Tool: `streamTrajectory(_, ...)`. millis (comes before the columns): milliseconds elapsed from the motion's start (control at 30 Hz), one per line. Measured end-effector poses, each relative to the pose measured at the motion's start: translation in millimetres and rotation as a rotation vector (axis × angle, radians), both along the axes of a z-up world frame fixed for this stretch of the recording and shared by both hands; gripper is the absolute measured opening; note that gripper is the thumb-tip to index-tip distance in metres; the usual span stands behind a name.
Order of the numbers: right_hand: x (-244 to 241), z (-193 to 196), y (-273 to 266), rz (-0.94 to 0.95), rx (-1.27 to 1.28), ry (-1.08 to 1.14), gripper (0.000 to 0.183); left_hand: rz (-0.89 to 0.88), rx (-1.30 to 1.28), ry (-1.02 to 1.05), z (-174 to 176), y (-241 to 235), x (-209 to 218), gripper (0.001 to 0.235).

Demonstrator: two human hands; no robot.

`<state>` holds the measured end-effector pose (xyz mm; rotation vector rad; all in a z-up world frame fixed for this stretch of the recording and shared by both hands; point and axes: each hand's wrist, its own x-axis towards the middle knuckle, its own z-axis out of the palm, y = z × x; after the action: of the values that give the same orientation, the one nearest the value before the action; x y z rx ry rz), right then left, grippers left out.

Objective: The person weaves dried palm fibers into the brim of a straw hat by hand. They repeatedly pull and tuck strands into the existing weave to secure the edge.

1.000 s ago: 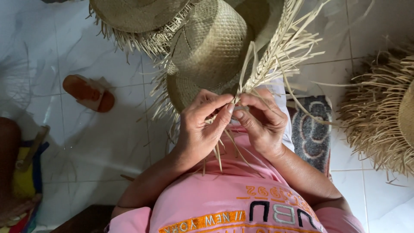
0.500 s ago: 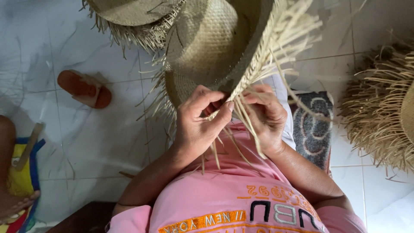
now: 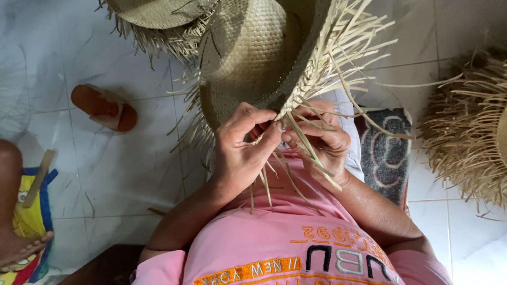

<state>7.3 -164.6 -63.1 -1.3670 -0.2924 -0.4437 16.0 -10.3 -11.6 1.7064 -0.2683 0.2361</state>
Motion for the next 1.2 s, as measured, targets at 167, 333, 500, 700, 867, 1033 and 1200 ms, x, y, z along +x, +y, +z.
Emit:
streamTrajectory(167,-2.2,9.5,-3.3,0.000,-0.080,0.030,0.013,-0.018,0.037,0.013,12.3,2.4,-0.2,0.009)
streamTrajectory(333,-0.1,17.3,-3.2,0.027,-0.149,-0.047,0.017,0.019,0.070,-0.033,15.8,-1.4,0.3,0.006)
streamTrajectory(500,-1.2,24.5,-3.1,0.069,-0.191,0.028,0.019,0.047,0.136,-0.091,20.2,-2.3,-2.0,0.005)
streamTrajectory(700,-1.7,27.9,-2.0,0.055,-0.197,-0.026,0.021,0.071,0.134,-0.140,17.9,-5.2,-4.3,0.008)
streamTrajectory(867,-2.8,25.4,-3.5,0.075,-0.230,-0.003,0.020,0.084,0.142,-0.155,17.0,-5.1,-4.5,0.008)
streamTrajectory(1033,-4.7,33.7,-2.0,0.094,-0.223,0.043,0.021,0.077,0.114,-0.152,16.7,-5.3,-3.9,0.009)
streamTrajectory(1200,-1.1,28.9,-7.4,0.121,-0.249,0.032,0.013,0.060,0.101,-0.139,13.8,-6.7,-1.9,0.008)
